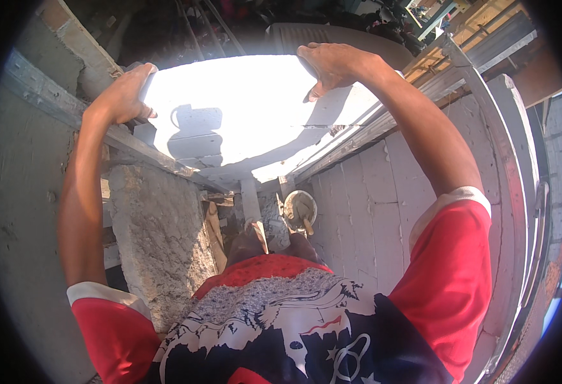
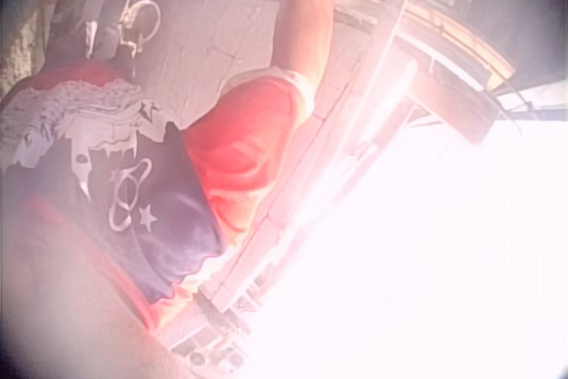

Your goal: The person lifts a white insulation board into a wall cavity, taps it with a hammer to fit, and measures the gap with a tape measure. The person then repositions the board and continues adjusting it within the frame.

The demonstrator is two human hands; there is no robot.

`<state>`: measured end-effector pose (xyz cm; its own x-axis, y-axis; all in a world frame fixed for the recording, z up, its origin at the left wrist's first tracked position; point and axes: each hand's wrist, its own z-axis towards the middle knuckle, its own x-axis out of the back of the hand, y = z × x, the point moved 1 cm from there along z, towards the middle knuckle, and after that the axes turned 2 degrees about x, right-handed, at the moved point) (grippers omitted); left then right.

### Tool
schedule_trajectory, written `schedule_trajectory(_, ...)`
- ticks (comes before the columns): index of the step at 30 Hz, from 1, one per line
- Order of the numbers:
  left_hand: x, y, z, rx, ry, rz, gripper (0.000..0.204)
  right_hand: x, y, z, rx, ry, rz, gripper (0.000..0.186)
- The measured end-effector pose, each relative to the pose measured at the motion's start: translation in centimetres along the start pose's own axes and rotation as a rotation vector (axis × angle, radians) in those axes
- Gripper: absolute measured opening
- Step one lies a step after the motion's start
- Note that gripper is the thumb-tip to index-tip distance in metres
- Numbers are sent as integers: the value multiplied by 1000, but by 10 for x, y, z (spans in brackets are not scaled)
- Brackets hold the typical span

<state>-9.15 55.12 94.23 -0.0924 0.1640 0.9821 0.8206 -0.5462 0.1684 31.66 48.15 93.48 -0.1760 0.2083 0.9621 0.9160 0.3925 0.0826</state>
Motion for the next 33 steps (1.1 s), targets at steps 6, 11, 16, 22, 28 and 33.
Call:
schedule_trajectory(6,-3,-3,-1,-4,13,-59,79,-5,0,-2,-29,12,24,105)
schedule_trajectory(11,-2,12,-5,43,-18,-2,84,-18,0,-14,-58,113,46,114)
schedule_trajectory(16,5,44,-8,212,-93,83,99,-35,2,-24,-100,307,35,110)
schedule_trajectory(22,8,88,3,34,103,28,83,-62,-1,-37,-92,543,40,93)
schedule_trajectory(28,9,201,75,-224,346,-144,62,-63,-4,-41,-106,591,54,94)
schedule_trajectory(33,-6,317,187,-599,218,-372,58,-76,2,-34,-98,678,42,94)
